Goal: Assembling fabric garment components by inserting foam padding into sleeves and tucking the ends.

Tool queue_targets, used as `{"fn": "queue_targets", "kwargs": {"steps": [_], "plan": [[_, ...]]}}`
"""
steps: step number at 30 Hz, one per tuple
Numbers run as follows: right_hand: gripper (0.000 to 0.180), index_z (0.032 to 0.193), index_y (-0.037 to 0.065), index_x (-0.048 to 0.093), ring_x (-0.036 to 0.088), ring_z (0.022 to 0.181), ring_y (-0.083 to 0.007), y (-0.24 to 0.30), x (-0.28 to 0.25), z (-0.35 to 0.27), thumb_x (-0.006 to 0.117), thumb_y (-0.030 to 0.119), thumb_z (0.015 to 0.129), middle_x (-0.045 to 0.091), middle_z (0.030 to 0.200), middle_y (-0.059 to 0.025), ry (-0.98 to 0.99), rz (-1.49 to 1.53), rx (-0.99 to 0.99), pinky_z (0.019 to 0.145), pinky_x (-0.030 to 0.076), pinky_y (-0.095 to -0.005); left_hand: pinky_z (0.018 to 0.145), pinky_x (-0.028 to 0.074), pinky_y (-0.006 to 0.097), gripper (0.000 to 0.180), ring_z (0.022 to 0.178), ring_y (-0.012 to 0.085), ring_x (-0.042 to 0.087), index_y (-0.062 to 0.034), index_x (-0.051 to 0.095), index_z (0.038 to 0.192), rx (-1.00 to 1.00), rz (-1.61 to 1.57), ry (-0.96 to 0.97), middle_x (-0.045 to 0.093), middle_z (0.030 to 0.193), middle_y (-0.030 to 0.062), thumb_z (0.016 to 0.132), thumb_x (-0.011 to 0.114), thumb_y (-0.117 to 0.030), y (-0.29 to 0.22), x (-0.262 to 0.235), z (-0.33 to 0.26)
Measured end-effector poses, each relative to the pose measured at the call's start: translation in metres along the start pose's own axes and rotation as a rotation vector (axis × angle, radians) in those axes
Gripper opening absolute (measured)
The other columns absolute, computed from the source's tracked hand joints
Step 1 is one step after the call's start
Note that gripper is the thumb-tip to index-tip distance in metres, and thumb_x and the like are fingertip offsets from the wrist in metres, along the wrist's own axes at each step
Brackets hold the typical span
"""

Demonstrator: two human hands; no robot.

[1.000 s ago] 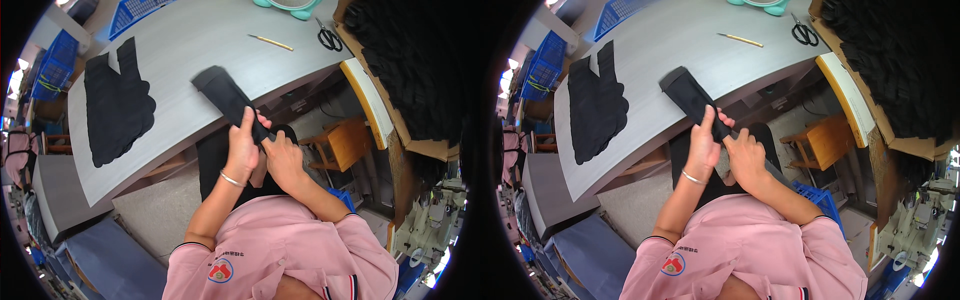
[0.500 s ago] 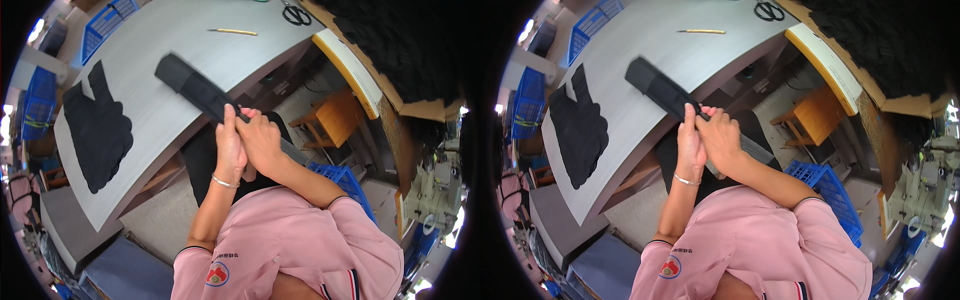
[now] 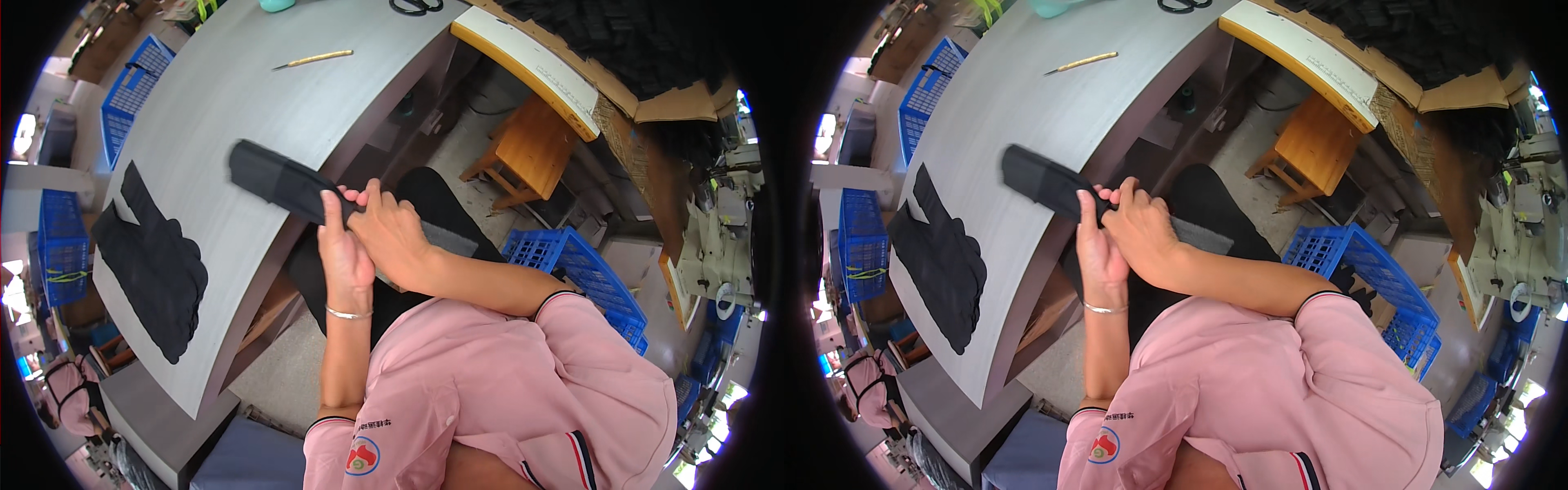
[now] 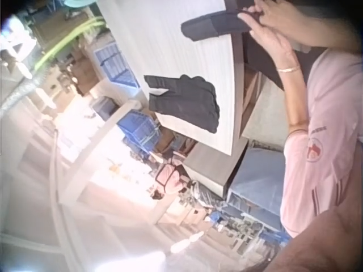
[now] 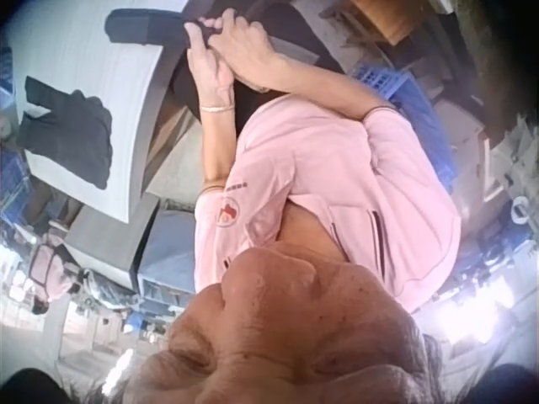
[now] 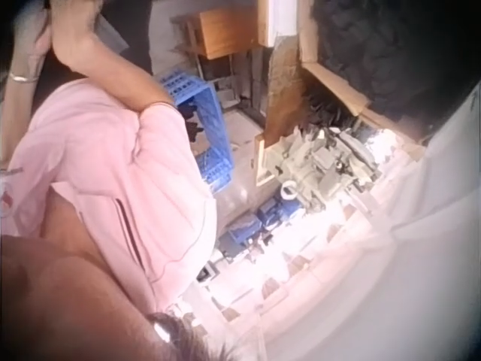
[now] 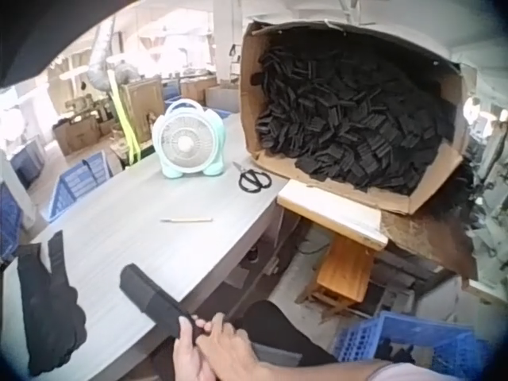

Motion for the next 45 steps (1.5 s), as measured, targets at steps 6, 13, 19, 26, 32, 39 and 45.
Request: {"fn": "queue_targets", "kwargs": {"steps": [6, 13, 19, 26, 32, 39, 45], "plan": [[0.022, 0.103, 0.020, 0.072, 0.062, 0.079, -0.0188, 0.001, -0.010, 0.020, 0.068, 0.024, 0.082, 0.058, 0.118, -0.0210, -0.093, 0.042, -0.082, 0.061, 0.046, -0.0311, 0.098, 0.048, 0.035, 0.038, 0.097, 0.0198, 0.059, -0.0039, 0.054, 0.108, 0.039, -0.061, 0.095, 0.060, 0.099, 0.0061, 0.100, 0.056, -0.041, -0.034, 0.009, 0.011], [0.049, 0.133, 0.032, 0.056, 0.060, 0.073, -0.0187, -0.011, -0.017, -0.007, 0.064, 0.023, 0.086, 0.058, 0.100, -0.0135, -0.185, 0.014, 0.011, 0.058, 0.047, -0.0294, 0.097, 0.050, 0.038, 0.036, 0.101, 0.0216, 0.061, -0.0027, 0.056, 0.104, 0.124, 0.069, 0.046, 0.064, 0.100, 0.0093, 0.102, 0.055, -0.038, -0.019, 0.004, 0.014], [0.045, 0.127, 0.024, 0.057, 0.065, 0.075, -0.0269, -0.012, -0.006, 0.002, 0.063, 0.016, 0.084, 0.058, 0.089, -0.0143, -0.188, 0.268, -0.036, 0.059, 0.052, -0.0378, 0.103, 0.047, 0.037, 0.043, 0.111, 0.0214, 0.061, -0.0005, 0.057, 0.117, 0.053, 0.124, 0.031, 0.065, 0.113, 0.0120, 0.103, 0.053, -0.041, -0.011, 0.014, -0.013], [0.031, 0.109, 0.016, 0.063, 0.065, 0.074, -0.0247, -0.002, -0.015, -0.013, 0.069, 0.014, 0.078, 0.057, 0.089, -0.0134, -0.099, 0.192, -0.131, 0.057, 0.053, -0.0344, 0.087, 0.055, 0.038, 0.033, 0.084, 0.0201, 0.064, -0.0012, 0.058, 0.106, 0.177, 0.075, -0.087, 0.064, 0.093, 0.0072, 0.099, 0.063, -0.033, -0.034, 0.000, 0.001], [0.012, 0.087, 0.009, 0.068, 0.065, 0.072, -0.0258, 0.001, 0.011, 0.011, 0.069, 0.016, 0.076, 0.059, 0.086, -0.0137, -0.098, 0.302, -0.182, 0.060, 0.054, -0.0349, 0.082, 0.054, 0.034, 0.032, 0.084, 0.0184, 0.065, -0.0023, 0.058, 0.106, 0.086, 0.076, -0.074, 0.064, 0.090, 0.0063, 0.099, 0.063, -0.034, -0.024, 0.001, -0.005], [0.044, 0.124, 0.014, 0.059, 0.066, 0.077, -0.0328, 0.006, -0.021, -0.001, 0.065, 0.012, 0.080, 0.060, 0.091, -0.0168, -0.122, 0.196, -0.166, 0.060, 0.055, -0.0405, 0.084, 0.055, 0.036, 0.035, 0.087, 0.0213, 0.066, -0.0017, 0.058, 0.106, 0.117, 0.017, -0.097, 0.065, 0.089, 0.0083, 0.100, 0.061, -0.036, -0.041, -0.005, 0.012], [0.041, 0.123, 0.009, 0.058, 0.068, 0.080, -0.0355, 0.007, 0.005, 0.009, 0.066, 0.014, 0.083, 0.061, 0.092, -0.0217, 0.017, 0.183, -0.093, 0.059, 0.056, -0.0408, 0.090, 0.053, 0.037, 0.036, 0.098, 0.0217, 0.065, -0.0014, 0.060, 0.107, 0.035, 0.058, -0.048, 0.066, 0.100, 0.0112, 0.100, 0.061, -0.036, -0.019, -0.004, -0.005]]}}
Point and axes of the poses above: each hand's wrist, its own z-axis towards the middle knuckle, its own x-axis out of the palm, y = z × x, the point moved 4 cm from there along z, towards the middle knuckle
